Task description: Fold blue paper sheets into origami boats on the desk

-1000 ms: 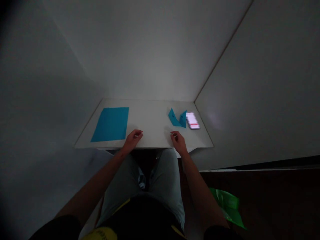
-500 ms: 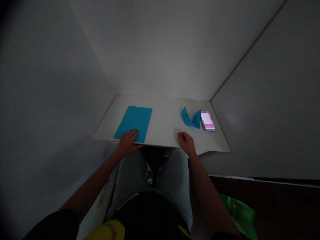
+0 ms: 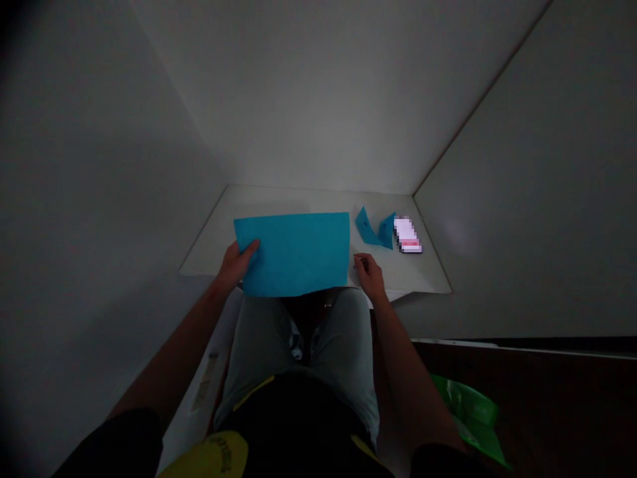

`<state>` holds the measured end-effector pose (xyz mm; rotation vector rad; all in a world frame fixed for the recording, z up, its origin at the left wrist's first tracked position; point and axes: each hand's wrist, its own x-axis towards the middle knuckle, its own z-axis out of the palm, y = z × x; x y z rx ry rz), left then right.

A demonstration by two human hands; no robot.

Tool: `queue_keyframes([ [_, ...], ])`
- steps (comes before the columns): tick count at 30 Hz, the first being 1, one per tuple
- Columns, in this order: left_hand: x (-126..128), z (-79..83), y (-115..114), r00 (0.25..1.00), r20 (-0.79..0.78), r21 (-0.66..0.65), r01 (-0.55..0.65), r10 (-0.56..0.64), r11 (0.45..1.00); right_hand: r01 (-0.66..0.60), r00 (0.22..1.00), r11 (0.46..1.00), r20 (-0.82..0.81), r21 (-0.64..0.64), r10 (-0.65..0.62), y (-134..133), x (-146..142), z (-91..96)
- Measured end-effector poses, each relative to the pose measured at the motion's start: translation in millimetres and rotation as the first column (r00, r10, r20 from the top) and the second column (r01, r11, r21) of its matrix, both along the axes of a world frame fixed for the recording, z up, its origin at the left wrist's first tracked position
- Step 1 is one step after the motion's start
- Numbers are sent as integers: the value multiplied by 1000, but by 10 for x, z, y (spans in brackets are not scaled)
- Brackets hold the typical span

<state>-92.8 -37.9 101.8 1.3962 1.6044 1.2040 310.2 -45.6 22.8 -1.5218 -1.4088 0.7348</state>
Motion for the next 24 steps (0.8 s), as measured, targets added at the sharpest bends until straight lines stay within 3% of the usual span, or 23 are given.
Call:
queue_keyframes([
  [7, -61, -435, 212, 1000, -2, -154, 19, -19, 988, -49, 998, 999, 39, -20, 50, -21, -22, 50],
  [11, -61, -533, 224, 998, 16, -174, 62, -60, 983, -73, 992, 997, 97, -36, 76, -30, -35, 54],
  [15, -66, -486, 249, 995, 74, -230, 84, -69, 970, -185, 937, 983, 303, 5, 175, -58, -71, 47],
  [19, -42, -325, 304, 971, 229, -286, 139, -73, 948, -310, 789, 950, 569, 43, 232, -87, -109, 13],
  [22, 67, -184, 376, 945, 287, -274, 240, -159, 931, -330, 743, 943, 627, 42, 233, -123, -152, -12],
  [24, 216, -143, 402, 936, 243, -255, 316, -256, 914, -342, 731, 938, 642, 50, 232, -163, -208, -21],
])
